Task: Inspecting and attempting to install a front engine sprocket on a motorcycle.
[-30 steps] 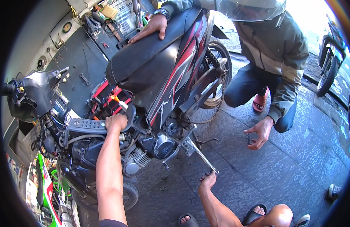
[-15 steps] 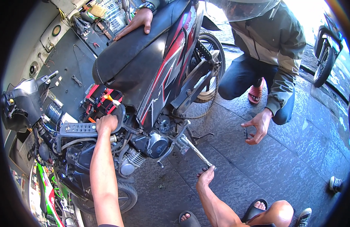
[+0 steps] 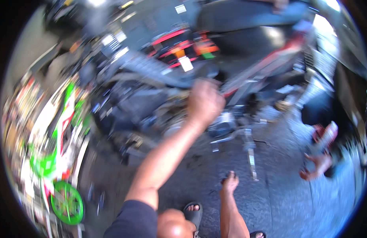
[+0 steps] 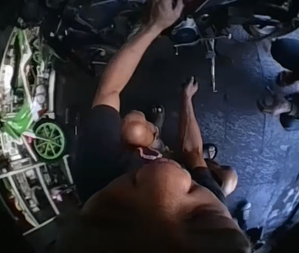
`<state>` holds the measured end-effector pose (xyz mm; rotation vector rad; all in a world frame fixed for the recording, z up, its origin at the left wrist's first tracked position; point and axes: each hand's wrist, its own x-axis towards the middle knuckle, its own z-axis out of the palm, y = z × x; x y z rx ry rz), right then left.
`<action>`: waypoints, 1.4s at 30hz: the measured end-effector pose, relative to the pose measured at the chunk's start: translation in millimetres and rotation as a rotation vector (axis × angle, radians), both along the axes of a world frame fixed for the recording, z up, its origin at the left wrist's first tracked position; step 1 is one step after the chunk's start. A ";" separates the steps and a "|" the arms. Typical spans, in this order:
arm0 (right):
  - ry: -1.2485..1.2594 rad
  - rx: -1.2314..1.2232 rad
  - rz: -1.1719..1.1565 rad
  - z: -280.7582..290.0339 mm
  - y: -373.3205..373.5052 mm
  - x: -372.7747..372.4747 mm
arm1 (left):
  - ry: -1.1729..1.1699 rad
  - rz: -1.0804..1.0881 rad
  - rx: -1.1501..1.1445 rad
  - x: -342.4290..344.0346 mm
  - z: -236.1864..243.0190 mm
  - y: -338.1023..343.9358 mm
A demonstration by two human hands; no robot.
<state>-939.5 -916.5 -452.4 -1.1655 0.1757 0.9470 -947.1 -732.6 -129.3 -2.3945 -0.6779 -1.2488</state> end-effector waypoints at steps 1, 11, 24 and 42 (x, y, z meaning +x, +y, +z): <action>0.024 0.019 0.046 -6.6 -2.1 -1.1 | 0.011 -0.114 -0.184 -18.3 -38.9 -34.1; -0.464 -0.235 0.570 -63.2 -20.7 35.5 | -0.883 1.349 -0.790 -463.3 -265.9 -123.4; -0.734 -0.355 0.895 -53.2 -12.4 10.0 | 0.061 1.033 -0.061 -651.1 -27.8 88.4; -0.754 -0.779 0.265 -86.6 -16.7 56.3 | 0.300 0.866 0.143 -787.7 -62.6 161.9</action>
